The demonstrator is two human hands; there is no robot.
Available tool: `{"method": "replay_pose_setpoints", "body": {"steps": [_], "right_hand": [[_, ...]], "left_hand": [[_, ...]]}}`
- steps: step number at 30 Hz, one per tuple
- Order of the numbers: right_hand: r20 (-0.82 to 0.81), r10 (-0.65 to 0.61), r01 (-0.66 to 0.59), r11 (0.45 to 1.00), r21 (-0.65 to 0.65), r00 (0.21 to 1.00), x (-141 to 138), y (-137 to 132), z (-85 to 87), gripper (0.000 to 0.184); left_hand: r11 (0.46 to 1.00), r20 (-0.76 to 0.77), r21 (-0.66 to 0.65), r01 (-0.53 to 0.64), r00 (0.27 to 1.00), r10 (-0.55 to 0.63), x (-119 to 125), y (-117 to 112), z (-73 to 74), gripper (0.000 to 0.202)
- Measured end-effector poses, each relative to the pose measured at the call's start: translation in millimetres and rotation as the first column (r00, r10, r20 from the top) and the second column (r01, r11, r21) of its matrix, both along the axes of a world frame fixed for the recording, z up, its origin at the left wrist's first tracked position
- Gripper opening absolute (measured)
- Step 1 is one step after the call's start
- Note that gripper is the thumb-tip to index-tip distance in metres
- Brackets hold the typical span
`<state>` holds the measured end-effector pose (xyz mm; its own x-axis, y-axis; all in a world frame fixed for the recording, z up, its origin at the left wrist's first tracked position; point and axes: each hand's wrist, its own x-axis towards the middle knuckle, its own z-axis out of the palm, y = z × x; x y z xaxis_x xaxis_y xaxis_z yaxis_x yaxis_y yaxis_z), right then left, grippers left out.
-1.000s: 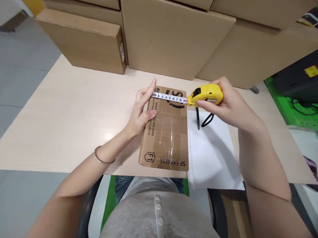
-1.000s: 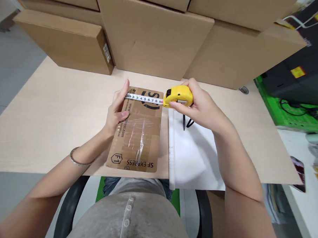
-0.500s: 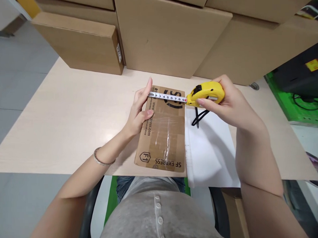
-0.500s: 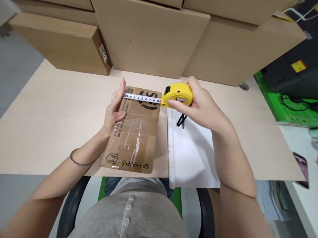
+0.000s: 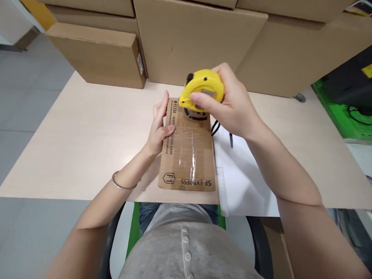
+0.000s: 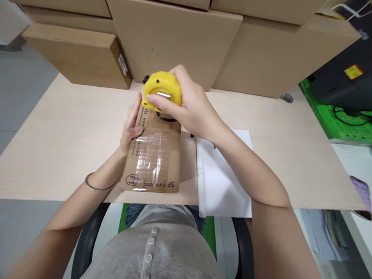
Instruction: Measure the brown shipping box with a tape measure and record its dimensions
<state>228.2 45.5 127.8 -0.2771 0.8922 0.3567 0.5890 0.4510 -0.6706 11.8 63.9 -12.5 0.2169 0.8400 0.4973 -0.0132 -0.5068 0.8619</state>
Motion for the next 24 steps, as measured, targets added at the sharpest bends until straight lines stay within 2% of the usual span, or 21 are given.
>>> {"method": "replay_pose_setpoints", "body": {"steps": [4,8,12,14,18,19,21,24], "right_hand": [[-0.107,-0.191,0.177,0.975,-0.131,0.976,21.2,-30.9,-10.6,0.050],[-0.195,-0.266,0.193,0.925,-0.328,0.944,34.9,-64.2,-24.2,0.049],[-0.397,-0.380,0.158,0.858,-0.489,0.836,30.6,-80.3,-37.6,0.053],[-0.445,-0.395,0.099,0.826,-0.555,0.804,28.2,-81.5,-44.8,0.053],[-0.490,-0.365,-0.046,0.764,-0.644,0.791,36.7,-79.2,-55.0,0.050],[-0.484,-0.381,-0.032,0.759,-0.651,0.788,41.9,-78.4,-55.3,0.048],[-0.436,-0.440,0.071,0.763,-0.642,0.785,54.3,-76.3,-52.2,0.047],[-0.409,-0.498,0.223,0.800,-0.557,0.764,71.4,-70.7,-39.9,0.046]], "left_hand": [[0.993,-0.100,0.060,-0.105,0.989,0.111,-7.4,-7.0,5.0,0.109],[0.986,-0.149,0.028,-0.165,0.975,0.167,0.0,-15.8,11.1,0.104],[0.995,-0.159,0.009,-0.103,0.982,0.103,8.1,-14.5,30.9,0.084],[0.998,-0.266,0.060,-0.028,0.963,0.043,10.6,-10.2,48.5,0.077],[0.993,-0.562,0.103,0.057,0.827,0.011,28.0,-3.5,78.8,0.076],[0.993,-0.617,0.097,0.071,0.787,0.004,36.6,-3.1,81.9,0.077],[0.991,-0.704,0.076,0.113,0.709,-0.027,57.2,-3.6,81.7,0.081],[0.986,-0.792,0.040,0.159,0.608,-0.066,86.5,-3.6,71.5,0.089]]}}
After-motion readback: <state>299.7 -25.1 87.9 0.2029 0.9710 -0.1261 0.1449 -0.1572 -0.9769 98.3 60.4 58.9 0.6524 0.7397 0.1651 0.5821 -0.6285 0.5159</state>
